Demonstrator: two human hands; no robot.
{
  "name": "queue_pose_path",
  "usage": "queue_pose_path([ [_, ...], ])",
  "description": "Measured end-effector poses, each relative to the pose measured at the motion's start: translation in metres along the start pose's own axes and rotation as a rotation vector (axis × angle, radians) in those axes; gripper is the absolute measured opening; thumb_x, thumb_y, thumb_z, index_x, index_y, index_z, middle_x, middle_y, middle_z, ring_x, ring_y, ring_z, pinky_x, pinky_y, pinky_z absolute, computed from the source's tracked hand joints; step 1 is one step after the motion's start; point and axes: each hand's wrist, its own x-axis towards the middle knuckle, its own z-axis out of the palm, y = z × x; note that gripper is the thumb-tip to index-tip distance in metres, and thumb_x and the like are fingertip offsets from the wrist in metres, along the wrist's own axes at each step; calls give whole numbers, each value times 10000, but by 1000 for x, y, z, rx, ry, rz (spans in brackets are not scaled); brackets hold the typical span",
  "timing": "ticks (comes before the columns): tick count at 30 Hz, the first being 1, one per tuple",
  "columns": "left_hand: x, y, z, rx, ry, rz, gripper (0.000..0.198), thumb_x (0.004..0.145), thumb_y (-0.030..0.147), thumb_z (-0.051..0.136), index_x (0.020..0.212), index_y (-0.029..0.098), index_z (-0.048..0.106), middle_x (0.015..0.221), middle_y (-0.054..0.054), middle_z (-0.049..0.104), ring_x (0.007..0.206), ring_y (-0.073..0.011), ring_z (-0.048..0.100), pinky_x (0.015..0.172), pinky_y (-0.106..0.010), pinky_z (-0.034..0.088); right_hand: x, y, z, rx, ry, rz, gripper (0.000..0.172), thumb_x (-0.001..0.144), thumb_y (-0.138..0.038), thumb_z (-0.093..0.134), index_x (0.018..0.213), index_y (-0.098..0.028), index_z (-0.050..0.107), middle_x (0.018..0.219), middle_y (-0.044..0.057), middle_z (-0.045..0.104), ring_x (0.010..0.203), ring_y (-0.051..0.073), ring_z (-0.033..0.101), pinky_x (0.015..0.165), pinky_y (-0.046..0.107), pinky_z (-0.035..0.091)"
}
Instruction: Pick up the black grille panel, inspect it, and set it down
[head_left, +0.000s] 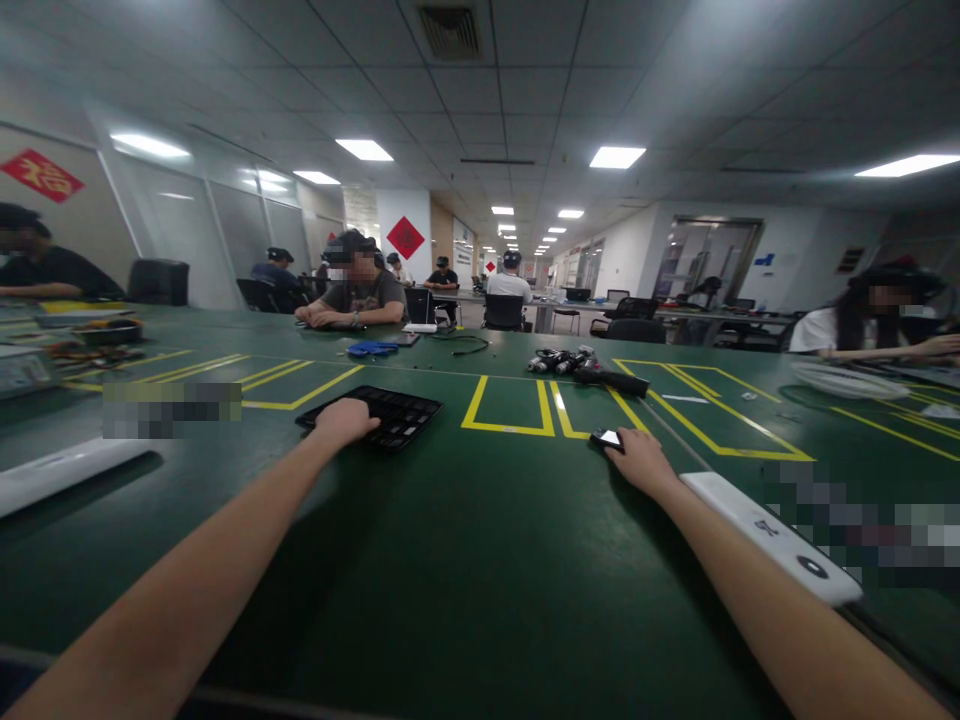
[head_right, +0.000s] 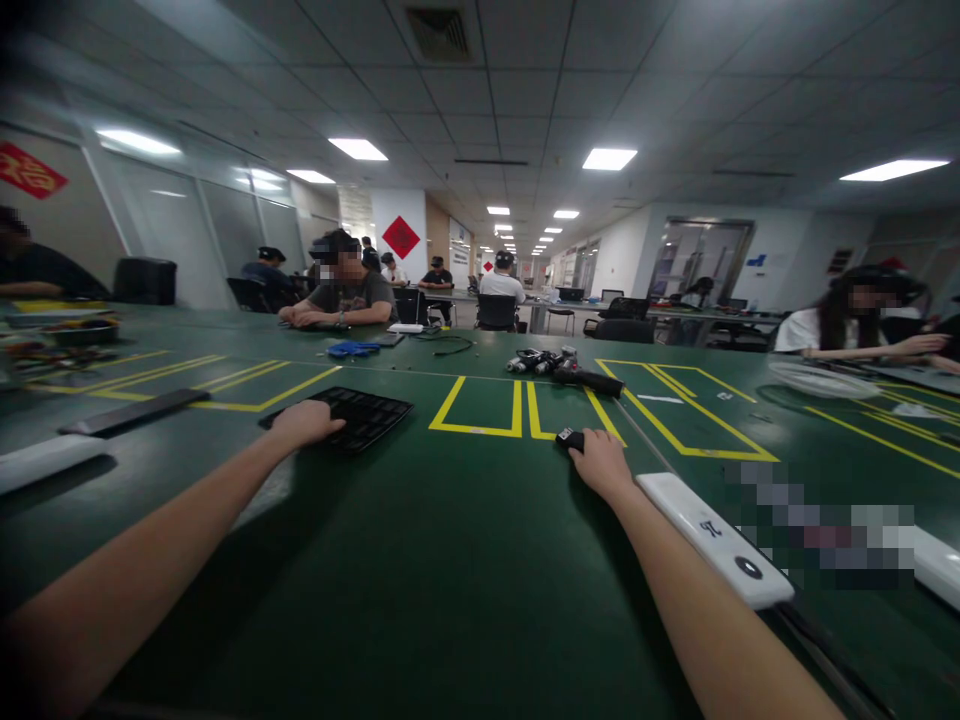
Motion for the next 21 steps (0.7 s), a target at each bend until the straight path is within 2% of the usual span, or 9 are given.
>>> queue_pose_path([
  [3, -8, 16, -4, 29, -2, 24, 426, 713, 486, 497, 744, 93, 657, 924, -216, 649, 910, -308, 595, 733, -324, 433, -2, -7, -8, 194, -27, 0, 388, 761, -270, 540, 1096, -74, 568, 1092, 168, 592, 1040, 273, 524, 911, 364, 372],
  [5, -17, 36, -7, -79, 25, 83, 419, 747, 478, 458, 747, 100, 639, 885, -188, 647, 840, -282, 600, 684, -314, 430, -7, -20, -16, 379, -55, -17, 420, 747, -257, 551, 1132, -89, 547, 1135, 148, 573, 1060, 255, 516, 918, 359, 379],
  [9, -47, 96, -10, -531, 108, 281, 388, 769, 479, 426, 795, 132, 598, 794, -82, 615, 735, -199, 567, 636, -279, 424, -25, -59, -27, 770, -132, -96, 449, 720, -251, 574, 1158, -161, 525, 1146, 93, 568, 1038, 222, 532, 890, 376, 410],
  [13, -83, 146, -4, -897, 51, 461, 400, 769, 487, 437, 877, 125, 567, 797, -56, 580, 728, -180, 541, 631, -284, 429, -44, -89, -28, 1091, -187, -262, 466, 699, -269, 617, 1146, -175, 521, 1118, 78, 576, 1016, 211, 540, 909, 394, 402],
  [17, -102, 165, 6, -1026, 27, 519, 378, 768, 476, 471, 888, 124, 539, 804, -50, 552, 736, -175, 514, 643, -295, 426, -51, -91, -19, 1201, -170, -439, 440, 700, -295, 645, 1120, -211, 543, 1101, 62, 586, 1048, 223, 526, 949, 423, 376],
  [21, -104, 165, 20, -1013, 39, 603, 372, 764, 479, 486, 900, 135, 518, 805, -36, 504, 717, -160, 478, 643, -294, 411, -50, -86, -8, 1149, -172, -483, 447, 707, -296, 643, 1133, -205, 544, 1106, 69, 595, 1052, 239, 532, 944, 442, 393],
])
